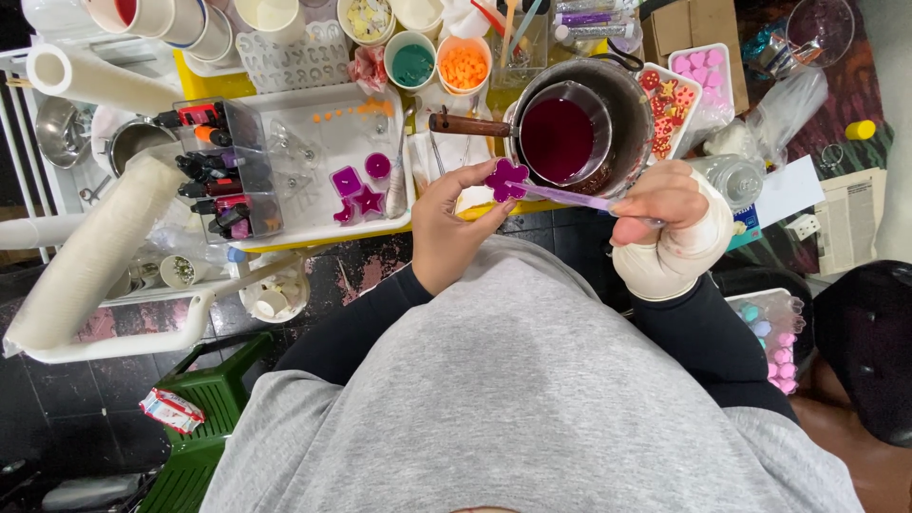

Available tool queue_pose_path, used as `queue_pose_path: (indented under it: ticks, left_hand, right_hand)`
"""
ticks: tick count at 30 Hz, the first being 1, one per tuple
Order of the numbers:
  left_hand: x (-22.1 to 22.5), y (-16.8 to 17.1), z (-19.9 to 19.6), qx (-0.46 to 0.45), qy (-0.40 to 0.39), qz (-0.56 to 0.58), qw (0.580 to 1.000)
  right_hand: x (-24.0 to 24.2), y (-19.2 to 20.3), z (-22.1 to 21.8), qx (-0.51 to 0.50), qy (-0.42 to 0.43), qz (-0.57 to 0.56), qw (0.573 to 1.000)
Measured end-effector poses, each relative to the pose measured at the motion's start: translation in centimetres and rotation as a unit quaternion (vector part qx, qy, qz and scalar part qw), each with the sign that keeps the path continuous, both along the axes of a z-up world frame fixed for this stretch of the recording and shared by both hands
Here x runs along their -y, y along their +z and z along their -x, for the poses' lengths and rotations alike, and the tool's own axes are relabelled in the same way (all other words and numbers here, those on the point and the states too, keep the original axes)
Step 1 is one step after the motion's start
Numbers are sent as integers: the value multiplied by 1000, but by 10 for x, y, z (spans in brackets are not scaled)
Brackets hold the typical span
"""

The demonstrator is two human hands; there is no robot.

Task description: Pouring liquid wax into flower-shaped molds and organizing production supplies.

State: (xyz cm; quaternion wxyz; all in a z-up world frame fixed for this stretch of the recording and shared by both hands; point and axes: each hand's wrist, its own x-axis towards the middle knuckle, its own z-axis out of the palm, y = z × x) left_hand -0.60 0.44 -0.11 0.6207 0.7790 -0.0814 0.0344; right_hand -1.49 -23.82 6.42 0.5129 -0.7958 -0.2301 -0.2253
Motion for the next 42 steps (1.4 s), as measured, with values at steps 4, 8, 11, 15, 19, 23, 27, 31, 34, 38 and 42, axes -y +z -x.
queue_pose_path:
  ticks: [4,8,11,15,19,23,27,31,34,38,42]
  left_hand:
    - [-2,0,0,0,-8,-8,1000]
    - [-2,1,2,-7,-8,2,1000]
    - [-3,3,2,-25,-15,21,999]
    - [-5,3,3,-26,-7,-2,1000]
    - [-9,9,4,-36,-8,23,999]
    - [-15,10,5,-27,6,16,999]
    - [-22,4,8,-30,19,2,999]
    - [-32,8,10,-20,26,-21,999]
    - [-39,10,12,-62,44,-12,997]
    - [-53,8,14,-67,68,-34,995]
    - [-67,-8,14,-47,99,-34,993]
  right_hand:
    - [-1,-1,0,-1,-10,-20,1000]
    - [-2,-4,-2,46,-16,-21,999]
    - [-1,-8,-2,47,-18,-31,998]
    - [-4,-17,-1,30,-29,-71,997]
    - [-4,-18,2,20,-13,-71,997]
    - [-7,-14,7,-27,-25,-64,997]
    - [-11,-9,6,-91,-23,-34,995]
    - [-9,-25,7,-107,-4,-74,992]
    - [-17,-19,5,-136,-9,-101,986]
    - [-21,-19,3,-169,-15,-123,978]
    - [-23,-20,-2,-173,-5,-186,967]
